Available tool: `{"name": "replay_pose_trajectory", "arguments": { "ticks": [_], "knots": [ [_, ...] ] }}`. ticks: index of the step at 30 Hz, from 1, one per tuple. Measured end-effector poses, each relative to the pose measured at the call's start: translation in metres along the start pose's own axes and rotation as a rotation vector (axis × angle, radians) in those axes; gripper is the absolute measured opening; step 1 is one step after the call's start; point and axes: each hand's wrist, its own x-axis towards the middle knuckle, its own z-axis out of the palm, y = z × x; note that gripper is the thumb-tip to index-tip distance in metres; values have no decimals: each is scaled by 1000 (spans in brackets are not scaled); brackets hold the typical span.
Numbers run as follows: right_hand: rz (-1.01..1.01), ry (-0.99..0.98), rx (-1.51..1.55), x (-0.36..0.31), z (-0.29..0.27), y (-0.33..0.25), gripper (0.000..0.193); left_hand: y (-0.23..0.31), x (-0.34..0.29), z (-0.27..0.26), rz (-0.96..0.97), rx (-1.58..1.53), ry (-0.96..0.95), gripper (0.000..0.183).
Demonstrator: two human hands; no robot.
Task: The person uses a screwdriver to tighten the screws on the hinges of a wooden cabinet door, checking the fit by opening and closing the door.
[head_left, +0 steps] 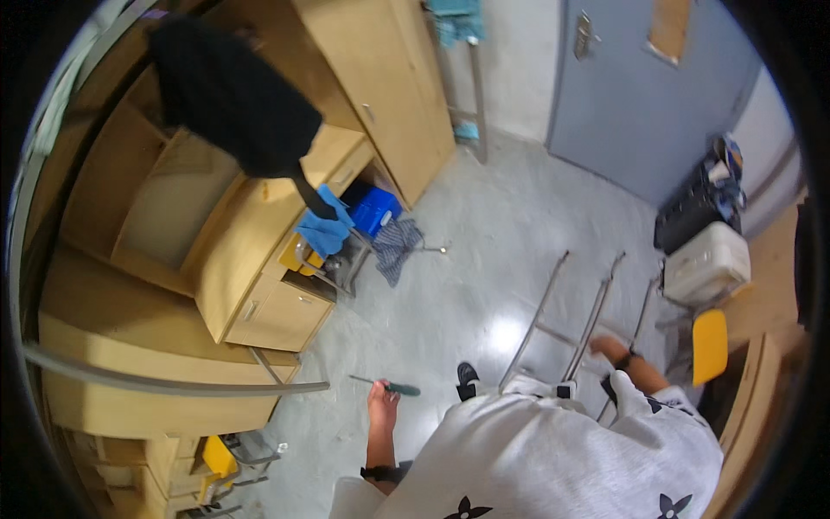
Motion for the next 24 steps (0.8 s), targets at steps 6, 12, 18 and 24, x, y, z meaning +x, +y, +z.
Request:
{"name": "replay_pose_trajectory", "arguments": {
  "ticks": [6,12,18,24],
  "knots": [
    [617,-451,432,-310,195,-71,14,-12,12,53,-207,279,-83,24],
    [823,-13,680,-293,224,-102,19,-103,53,279,-336,698,-533,21],
    [518,632,1064,-194,-27,-38,24,-252,5,465,-605,724,-868,18],
    [185,505,1336,-158,-183,0,40,-311,-49,552,-783,619,-955,27]
  ]
}}
